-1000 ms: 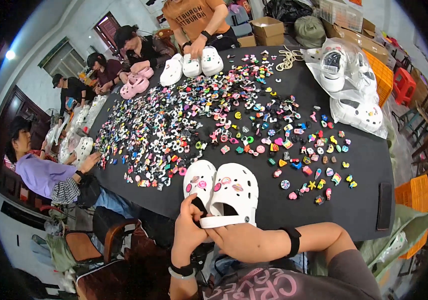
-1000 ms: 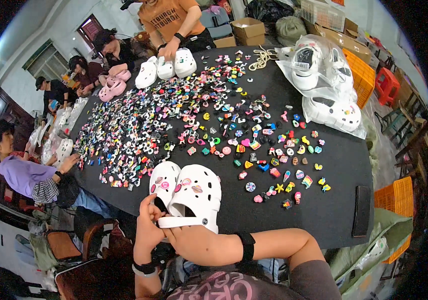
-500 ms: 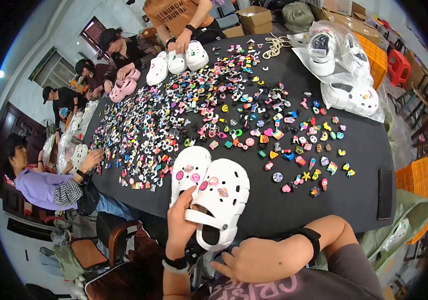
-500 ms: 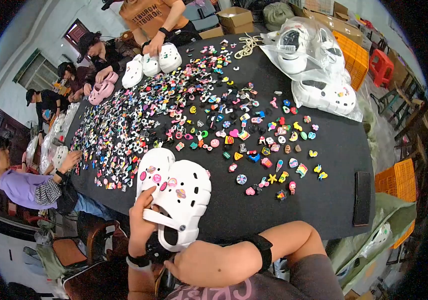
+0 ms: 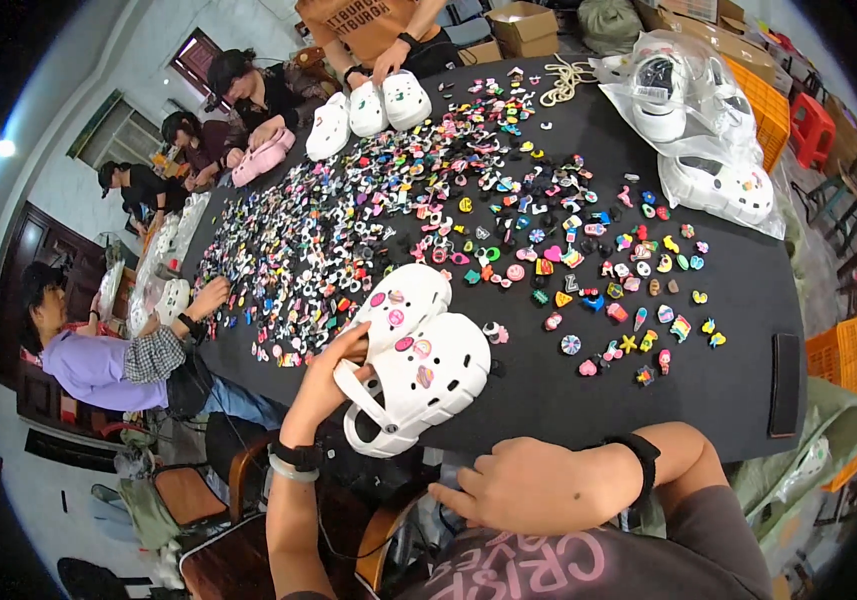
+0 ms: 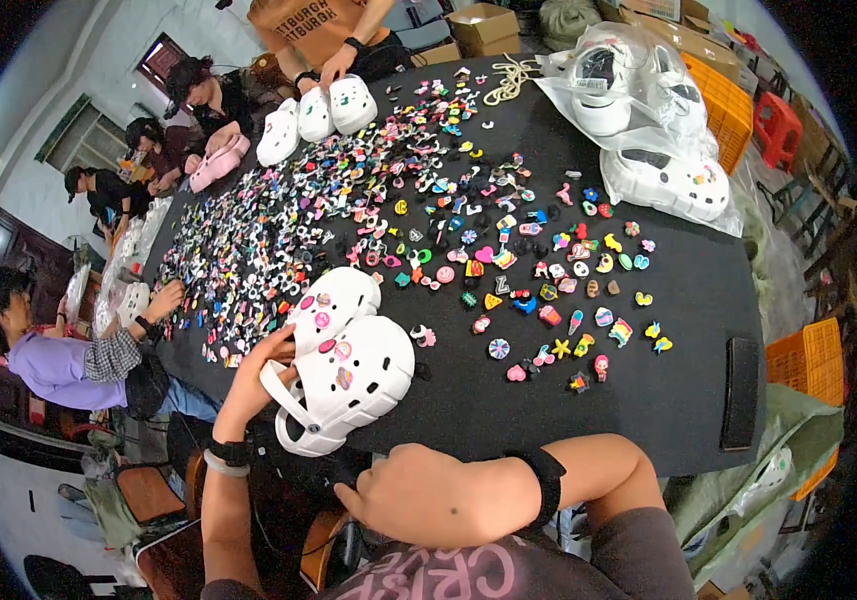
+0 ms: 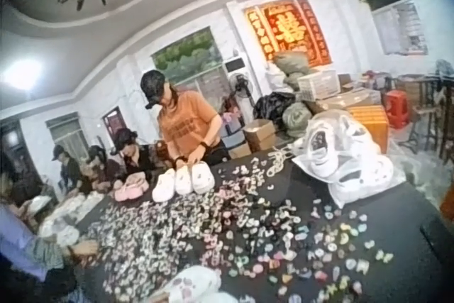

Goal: Attaching decorative charms to white clog-style shoes.

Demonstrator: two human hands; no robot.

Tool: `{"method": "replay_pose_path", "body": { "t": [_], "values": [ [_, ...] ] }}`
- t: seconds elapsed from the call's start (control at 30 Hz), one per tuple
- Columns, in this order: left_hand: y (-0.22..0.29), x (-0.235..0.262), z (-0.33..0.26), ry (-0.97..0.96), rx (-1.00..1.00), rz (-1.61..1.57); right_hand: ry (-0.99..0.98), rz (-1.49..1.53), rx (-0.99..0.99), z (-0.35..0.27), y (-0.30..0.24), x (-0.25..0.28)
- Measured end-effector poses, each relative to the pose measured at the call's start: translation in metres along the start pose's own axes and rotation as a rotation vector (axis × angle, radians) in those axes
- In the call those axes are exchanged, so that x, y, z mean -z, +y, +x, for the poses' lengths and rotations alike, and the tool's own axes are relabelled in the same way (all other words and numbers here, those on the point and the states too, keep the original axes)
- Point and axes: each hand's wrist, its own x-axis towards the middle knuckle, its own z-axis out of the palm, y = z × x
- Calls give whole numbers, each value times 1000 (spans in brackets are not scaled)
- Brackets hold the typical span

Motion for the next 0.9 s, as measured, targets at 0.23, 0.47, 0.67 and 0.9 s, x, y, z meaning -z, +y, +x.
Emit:
{"method": "replay_pose_path", "body": {
  "t": [0.23, 0.47, 0.67, 0.9],
  "values": [
    [24, -8, -53, 343, -88, 463, -8, 59, -125, 7, 31, -1],
    [15, -59, -96, 299, 263, -588, 81, -266, -512, 11, 82, -7],
    [12, -82, -56, 56, 189, -397, 49, -176, -550, 18, 100, -19],
    [13, -95, -37, 223, 302, -846, 38, -89, -479, 34, 92, -21]
  ]
}}
